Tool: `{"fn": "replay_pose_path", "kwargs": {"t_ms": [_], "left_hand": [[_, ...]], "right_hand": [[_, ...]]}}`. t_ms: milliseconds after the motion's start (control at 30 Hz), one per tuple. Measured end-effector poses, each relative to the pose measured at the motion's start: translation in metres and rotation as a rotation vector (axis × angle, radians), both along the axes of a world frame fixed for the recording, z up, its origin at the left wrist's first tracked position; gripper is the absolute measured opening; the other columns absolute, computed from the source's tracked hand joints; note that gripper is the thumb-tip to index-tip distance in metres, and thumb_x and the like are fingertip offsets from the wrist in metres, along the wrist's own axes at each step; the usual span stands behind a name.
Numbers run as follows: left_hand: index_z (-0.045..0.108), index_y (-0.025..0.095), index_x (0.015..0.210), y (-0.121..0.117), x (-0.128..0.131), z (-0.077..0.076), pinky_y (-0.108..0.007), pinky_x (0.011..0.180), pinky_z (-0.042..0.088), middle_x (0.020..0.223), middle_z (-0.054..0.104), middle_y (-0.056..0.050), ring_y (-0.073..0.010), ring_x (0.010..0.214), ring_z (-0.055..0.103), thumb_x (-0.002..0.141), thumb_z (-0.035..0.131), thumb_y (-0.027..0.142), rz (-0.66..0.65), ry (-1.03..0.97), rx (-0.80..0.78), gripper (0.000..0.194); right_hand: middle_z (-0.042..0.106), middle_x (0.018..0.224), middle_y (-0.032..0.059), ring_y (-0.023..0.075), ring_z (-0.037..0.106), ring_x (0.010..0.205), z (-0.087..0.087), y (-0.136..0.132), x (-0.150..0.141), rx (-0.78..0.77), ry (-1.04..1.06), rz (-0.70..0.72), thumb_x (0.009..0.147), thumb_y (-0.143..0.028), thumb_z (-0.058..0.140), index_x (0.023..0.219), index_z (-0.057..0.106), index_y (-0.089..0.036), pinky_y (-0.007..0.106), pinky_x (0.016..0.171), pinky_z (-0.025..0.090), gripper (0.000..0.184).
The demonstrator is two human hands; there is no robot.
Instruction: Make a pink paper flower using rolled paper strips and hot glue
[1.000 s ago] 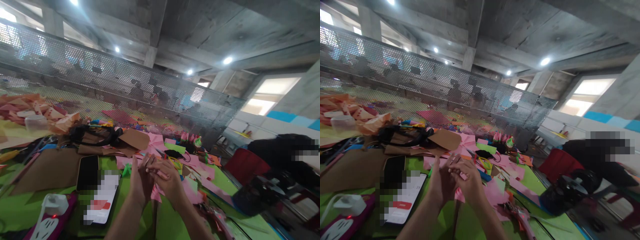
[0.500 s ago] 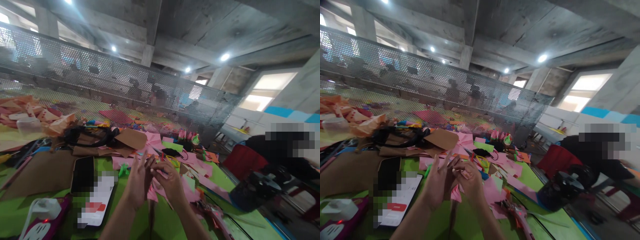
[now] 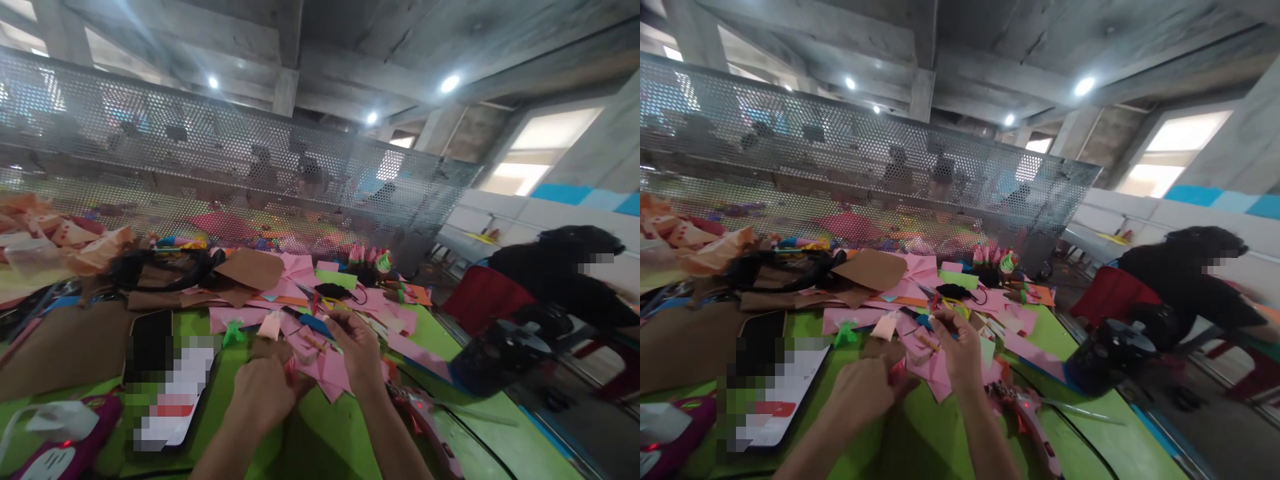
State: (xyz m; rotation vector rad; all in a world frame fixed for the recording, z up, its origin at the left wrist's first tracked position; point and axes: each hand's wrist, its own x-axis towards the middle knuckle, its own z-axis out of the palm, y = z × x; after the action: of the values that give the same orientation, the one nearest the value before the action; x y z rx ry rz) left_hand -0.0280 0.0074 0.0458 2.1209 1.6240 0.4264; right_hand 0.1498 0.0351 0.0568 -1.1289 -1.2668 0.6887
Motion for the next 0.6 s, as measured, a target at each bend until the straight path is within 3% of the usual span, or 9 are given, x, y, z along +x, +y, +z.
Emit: {"fn": "replay_pose_path", "kwargs": {"t_ms": [67, 167, 233, 300, 433, 500, 600], "left_hand": [[0.067, 0.016, 0.084, -0.001, 0.005, -0.006, -0.046, 0.065, 0.049, 0.081, 0.076, -0.021, -0.0448, 0.081, 0.071, 0.075, 0.058, 0.052, 0.001, 0.035, -0.004, 0.038], [0.065, 0.015, 0.088, 0.002, 0.003, -0.010, -0.043, 0.064, 0.048, 0.082, 0.076, -0.021, -0.0424, 0.079, 0.072, 0.078, 0.053, 0.037, 0.014, 0.062, -0.015, 0.027], [0.063, 0.015, 0.093, 0.008, -0.003, -0.010, -0.042, 0.064, 0.047, 0.084, 0.076, -0.020, -0.0401, 0.078, 0.071, 0.080, 0.052, 0.037, 0.028, 0.017, -0.046, 0.028], [0.061, 0.017, 0.097, 0.015, -0.011, -0.010, -0.038, 0.064, 0.047, 0.085, 0.075, -0.015, -0.0342, 0.076, 0.071, 0.075, 0.060, 0.038, 0.021, -0.135, -0.062, 0.031], [0.058, 0.017, 0.102, 0.025, -0.015, -0.013, -0.028, 0.061, 0.049, 0.081, 0.070, -0.005, -0.0207, 0.068, 0.065, 0.070, 0.070, 0.037, -0.035, -0.659, -0.061, 0.040], [0.058, 0.016, 0.105, 0.027, -0.011, -0.014, -0.026, 0.058, 0.049, 0.082, 0.067, -0.004, -0.0173, 0.066, 0.062, 0.070, 0.072, 0.039, -0.132, -0.881, -0.102, 0.044], [0.060, 0.015, 0.104, 0.025, -0.002, -0.018, -0.025, 0.056, 0.050, 0.087, 0.064, -0.005, -0.0167, 0.069, 0.060, 0.071, 0.075, 0.041, -0.221, -1.015, -0.142, 0.045]], "right_hand": [[0.069, 0.084, 0.0021, 0.0184, 0.060, 0.078, 0.002, -0.002, 0.001, 0.012, 0.018, -0.002, 0.077, -0.039, 0.075, 0.088, 0.072, -0.022, 0.031, 0.075, 0.047, 0.021], [0.069, 0.084, 0.0015, 0.0174, 0.059, 0.078, 0.004, -0.004, 0.003, 0.022, 0.041, 0.010, 0.078, -0.038, 0.075, 0.088, 0.072, -0.022, 0.029, 0.075, 0.046, 0.019], [0.068, 0.083, 0.0010, 0.0165, 0.059, 0.077, 0.006, -0.006, 0.003, 0.023, 0.058, 0.021, 0.078, -0.037, 0.075, 0.087, 0.072, -0.022, 0.028, 0.074, 0.046, 0.018], [0.067, 0.080, 0.0005, 0.0155, 0.058, 0.074, 0.008, -0.008, 0.002, 0.020, 0.082, 0.033, 0.077, -0.036, 0.076, 0.086, 0.072, -0.022, 0.027, 0.071, 0.046, 0.017], [0.064, 0.073, -0.0005, 0.0139, 0.056, 0.066, 0.009, -0.010, -0.002, -0.009, 0.156, 0.075, 0.075, -0.037, 0.078, 0.084, 0.073, -0.021, 0.024, 0.061, 0.047, 0.018], [0.064, 0.073, -0.0004, 0.0143, 0.058, 0.068, 0.008, -0.011, -0.005, -0.040, 0.259, 0.121, 0.073, -0.036, 0.080, 0.084, 0.074, -0.021, 0.025, 0.062, 0.049, 0.019], [0.066, 0.076, 0.0005, 0.0156, 0.060, 0.073, 0.006, -0.012, -0.009, -0.069, 0.380, 0.171, 0.070, -0.033, 0.083, 0.085, 0.075, -0.021, 0.027, 0.067, 0.051, 0.021]]}}
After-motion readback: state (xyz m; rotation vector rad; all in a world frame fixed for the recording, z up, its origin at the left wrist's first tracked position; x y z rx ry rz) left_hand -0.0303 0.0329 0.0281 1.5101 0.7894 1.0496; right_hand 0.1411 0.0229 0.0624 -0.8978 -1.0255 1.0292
